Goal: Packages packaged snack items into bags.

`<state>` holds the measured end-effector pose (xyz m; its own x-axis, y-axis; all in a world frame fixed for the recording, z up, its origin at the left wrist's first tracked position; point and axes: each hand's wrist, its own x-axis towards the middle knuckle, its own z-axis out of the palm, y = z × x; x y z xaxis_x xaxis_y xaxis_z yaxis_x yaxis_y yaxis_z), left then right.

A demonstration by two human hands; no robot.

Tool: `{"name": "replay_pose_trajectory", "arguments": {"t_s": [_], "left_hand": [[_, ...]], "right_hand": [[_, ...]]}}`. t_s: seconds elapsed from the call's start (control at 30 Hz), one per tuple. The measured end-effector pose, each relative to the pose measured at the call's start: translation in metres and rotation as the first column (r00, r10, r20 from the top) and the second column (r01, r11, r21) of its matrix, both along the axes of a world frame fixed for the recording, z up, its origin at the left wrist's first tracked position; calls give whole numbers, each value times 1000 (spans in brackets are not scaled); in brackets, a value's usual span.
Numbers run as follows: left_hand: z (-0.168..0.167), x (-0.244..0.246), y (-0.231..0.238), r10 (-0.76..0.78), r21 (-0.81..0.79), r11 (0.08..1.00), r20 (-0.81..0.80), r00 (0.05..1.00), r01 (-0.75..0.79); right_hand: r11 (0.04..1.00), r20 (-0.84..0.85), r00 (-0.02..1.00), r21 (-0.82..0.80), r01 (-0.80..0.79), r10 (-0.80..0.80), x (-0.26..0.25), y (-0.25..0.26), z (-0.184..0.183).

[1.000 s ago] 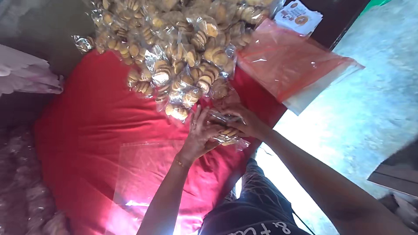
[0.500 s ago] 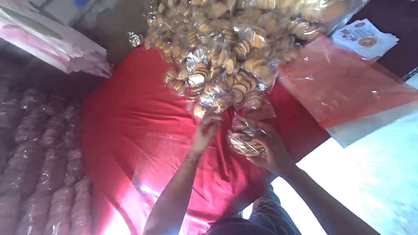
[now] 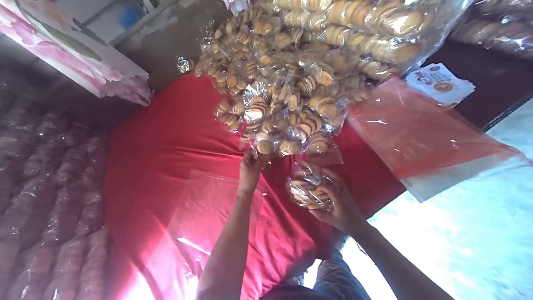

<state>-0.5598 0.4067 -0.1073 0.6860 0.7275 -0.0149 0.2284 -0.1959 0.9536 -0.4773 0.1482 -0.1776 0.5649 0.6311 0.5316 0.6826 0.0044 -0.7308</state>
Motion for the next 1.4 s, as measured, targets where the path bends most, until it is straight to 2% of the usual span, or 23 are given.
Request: {"name": "replay_pose_trajectory", "arguments": {"t_s": [0.07, 0.13, 0.17, 0.2, 0.23, 0.27, 0.3, 0.33, 0.4, 0.43, 0.47, 0.5, 0.6, 0.7, 0.83, 0.9, 0.93, 1.07, 1.13, 1.23, 1.3, 1.33, 1.4], "left_hand": [[15, -24, -4, -43, -263, 960, 198, 979, 95], [30, -49, -15, 42, -583, 803, 262, 964, 124], [36, -58, -22, 86, -671, 733, 250, 964, 109], [43, -66, -29, 66, -657, 746, 233, 970, 107], [48, -75, -37, -28, -541, 827, 229, 973, 151], [51, -84, -46, -169, -325, 917, 209, 963, 232], [53, -93, -58, -314, -34, 946, 144, 938, 322], [49, -101, -70, -440, 271, 871, 56, 896, 410], [28, -109, -90, -589, 721, 503, -118, 799, 477], [14, -108, -95, -627, 822, 349, -152, 764, 450], [0, -106, -96, -640, 864, 280, -157, 752, 418], [-9, -102, -94, -619, 877, 272, -155, 770, 395], [-20, -82, -76, -558, 818, 376, -175, 811, 435], [-28, -65, -58, -684, 611, 472, -200, 701, 635], [-24, -51, -48, -776, 471, 451, -212, 594, 758], [-25, -52, -47, -778, 436, 476, -196, 597, 764], [-24, -54, -48, -776, 405, 493, -195, 600, 769], [-17, -56, -57, -776, 229, 565, -178, 605, 793], [-5, -62, -64, -775, 164, 604, -106, 623, 780], [11, -78, -98, -705, 119, 709, 79, 705, 695], [33, -94, -130, -626, 121, 780, 154, 765, 614], [48, -106, -143, -601, 87, 798, 186, 778, 596], [75, -136, -157, -555, -38, 820, 187, 810, 571]], "right_hand": [[1000, 0, 1000, -17, -17, 17, 2, 0, -1], [998, 7, 1000, -62, -26, 27, 2, -1, -1], [996, 4, 1000, -87, -30, 31, 2, -1, 0], [994, -2, 1000, -106, -27, 27, 1, -1, 1], [992, -19, 999, -123, -30, 28, 1, -1, 1], [991, -39, 999, -130, -38, 33, 0, -1, 2], [991, -49, 998, -123, -48, 42, 0, -1, 1], [990, -65, 996, -122, -68, 60, 0, -1, 2], [981, -104, 985, -125, -149, 137, 1, 0, 6], [973, -112, 979, -133, -186, 172, 1, 1, 6], [967, -122, 972, -138, -215, 199, -1, 1, 7], [959, -122, 968, -151, -239, 221, -1, 1, 9], [943, -118, 961, -197, -270, 250, 1, -3, 15], [931, -128, 951, -206, -302, 281, 3, 0, 15], [892, -198, 911, -211, -400, 362, 7, -2, 19], [864, -290, 892, -270, -425, 348, 1, -5, 27], [878, -270, 913, -291, -381, 306, -5, -4, 25], [973, -90, 995, -220, -72, 54, -30, 13, 9], [982, -47, 996, -172, -81, 74, -30, 14, 8], [967, -78, 971, -106, -233, 225, -25, -4, 19], [934, -261, 907, -51, -354, 330, -32, -23, 35], [910, -432, 821, 2, -414, 374, -40, -32, 48], [854, -782, 482, 119, -507, 395, -57, -37, 77]]}}
